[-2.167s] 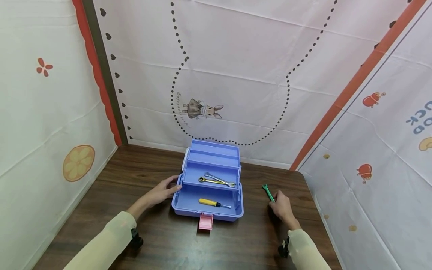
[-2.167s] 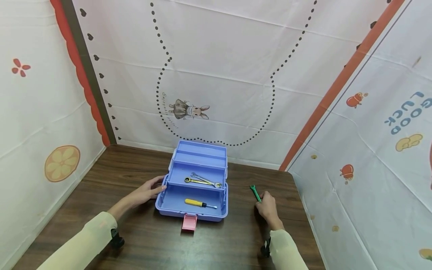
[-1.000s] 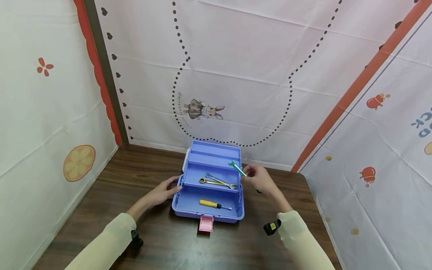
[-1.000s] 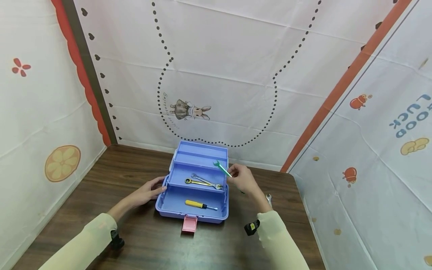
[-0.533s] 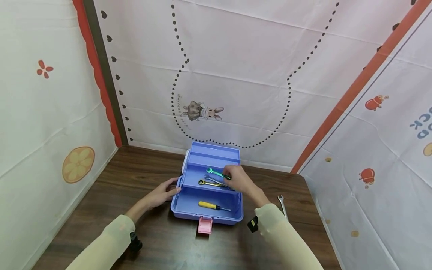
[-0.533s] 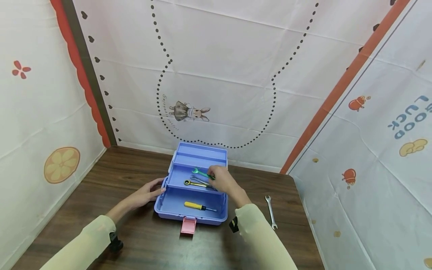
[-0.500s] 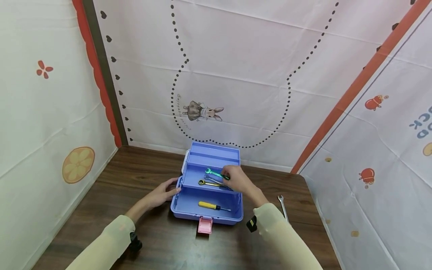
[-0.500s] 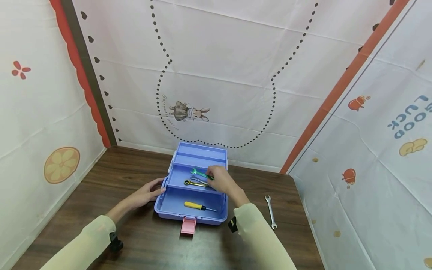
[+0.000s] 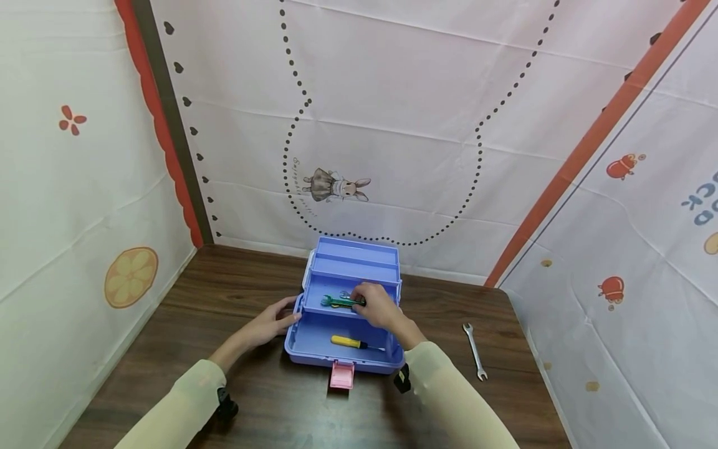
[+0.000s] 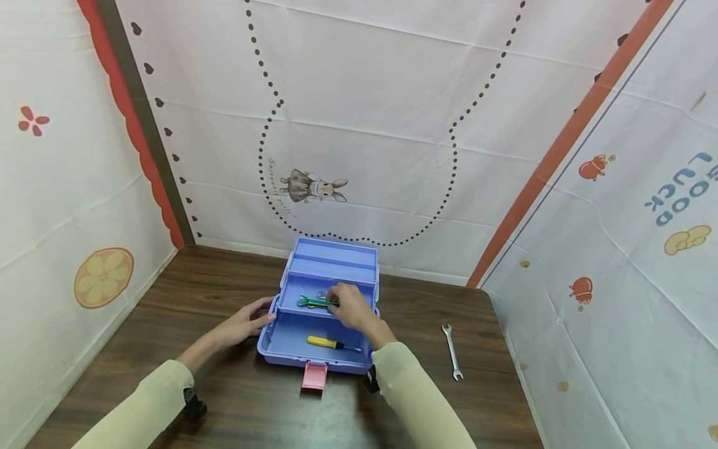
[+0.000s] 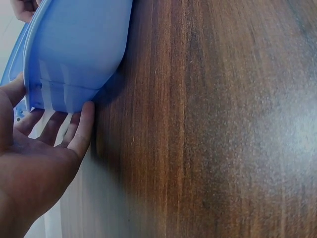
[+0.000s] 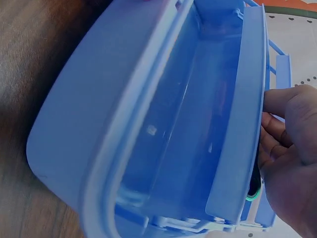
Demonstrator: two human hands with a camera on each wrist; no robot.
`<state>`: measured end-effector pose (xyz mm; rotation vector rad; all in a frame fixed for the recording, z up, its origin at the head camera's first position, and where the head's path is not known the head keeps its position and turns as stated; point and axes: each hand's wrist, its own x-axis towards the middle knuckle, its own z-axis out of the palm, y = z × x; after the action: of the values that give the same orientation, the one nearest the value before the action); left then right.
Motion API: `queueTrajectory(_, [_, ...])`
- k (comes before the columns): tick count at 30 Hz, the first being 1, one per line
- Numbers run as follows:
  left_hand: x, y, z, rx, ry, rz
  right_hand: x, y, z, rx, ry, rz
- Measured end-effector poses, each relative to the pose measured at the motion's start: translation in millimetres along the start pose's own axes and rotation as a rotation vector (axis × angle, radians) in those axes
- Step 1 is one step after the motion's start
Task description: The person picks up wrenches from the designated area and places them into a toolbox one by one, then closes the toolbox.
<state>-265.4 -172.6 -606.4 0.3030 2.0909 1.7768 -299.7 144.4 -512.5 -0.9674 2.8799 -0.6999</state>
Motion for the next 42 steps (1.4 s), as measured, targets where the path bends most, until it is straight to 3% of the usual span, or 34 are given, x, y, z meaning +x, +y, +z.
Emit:
queueTrajectory(7, [1.7, -0.5, 0.6, 0.006, -0.007, 0.003, -11.4, 4, -4, 0.098, 0.096, 0.012])
queueTrajectory(16, [0.8, -2.8, -1.1, 0.018, 0.005, -0.006, -41.8, 32, -34, 0.148, 0.193, 0.062])
queueTrajectory(23, [0.2, -1.8, -1.6, 0.027, 0.003, -0.004, -87.7, 57, -56, 0.336, 0.255, 0.281])
queueTrajectory(31, [2.4, -0.7, -1.7, 0.014, -0.001, -0.002, -144.4, 104, -66, 0.449, 0.382, 0.358])
queueTrajectory(36, [2.1, 0.8, 0.0, 0.008, -0.012, 0.005, -177.3, 128, -69, 0.443, 0.442, 0.468])
queueTrajectory(42, [2.0, 0.4, -0.7, 0.028, 0.004, -0.005, -202.0, 151, -68, 0.378, 0.492, 0.63])
